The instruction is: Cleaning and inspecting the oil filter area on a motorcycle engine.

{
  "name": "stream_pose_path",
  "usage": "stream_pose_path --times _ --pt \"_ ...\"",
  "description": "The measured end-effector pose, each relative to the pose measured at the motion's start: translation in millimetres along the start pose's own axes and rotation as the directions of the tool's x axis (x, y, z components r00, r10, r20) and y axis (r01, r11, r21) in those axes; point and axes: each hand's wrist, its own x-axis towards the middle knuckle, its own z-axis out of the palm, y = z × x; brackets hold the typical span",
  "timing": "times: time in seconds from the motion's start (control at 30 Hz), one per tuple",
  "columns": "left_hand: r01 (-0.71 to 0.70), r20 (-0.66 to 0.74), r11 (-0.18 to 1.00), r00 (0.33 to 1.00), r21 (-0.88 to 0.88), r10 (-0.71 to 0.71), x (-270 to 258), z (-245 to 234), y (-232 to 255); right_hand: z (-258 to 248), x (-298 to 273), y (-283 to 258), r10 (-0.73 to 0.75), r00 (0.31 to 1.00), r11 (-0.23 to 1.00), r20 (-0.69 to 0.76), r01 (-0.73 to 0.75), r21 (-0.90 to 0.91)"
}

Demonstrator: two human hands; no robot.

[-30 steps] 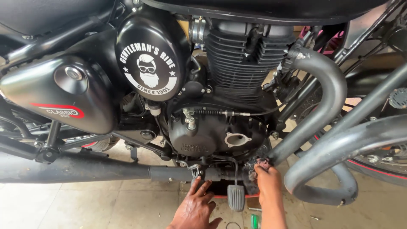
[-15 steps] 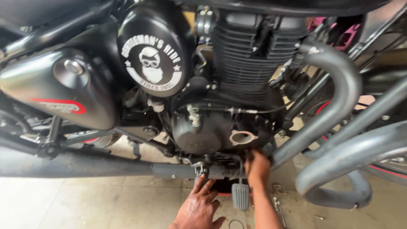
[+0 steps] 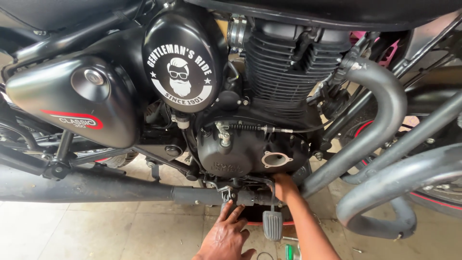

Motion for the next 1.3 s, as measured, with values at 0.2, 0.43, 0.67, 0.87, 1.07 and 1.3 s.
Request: stream_pose_path --times 0.2,0.43,0.67,0.87,1.07,1.3 --pt "0.001 -0.018 1.0 1.0 -0.02 -0.002 -2 5 0 18 13 23 -0.517 0.848 0.854 -0.119 0.521 0.001" --pt "0.016 -0.034 0.999 0.999 -0.036 -0.017 0 7 -4 25 -6 -28 -0.473 0.86 0.775 0.19 0.303 0.554" --pt "-0.008 -0.016 1.0 1.0 -0.005 0.008 -3 -5 1 -10 -42 -23 -0.272 0.921 0.961 -0.279 0.242 -0.136" --pt "0.015 0.002 0.999 1.0 -0.046 -0.015 -5 -8 5 -42 -93 -51 0.318 0.812 0.809 -0.49 0.036 0.586" --pt "0.004 0.039 0.999 0.999 -0.045 -0.003 -5 -3 4 -57 -113 -80 0.402 0.783 0.23 -0.474 0.415 0.88" --pt "0.022 0.036 1.0 0.999 -0.017 -0.021 -6 -9 7 -58 -145 -157 -0.023 0.465 0.926 -0.885 0.344 0.157"
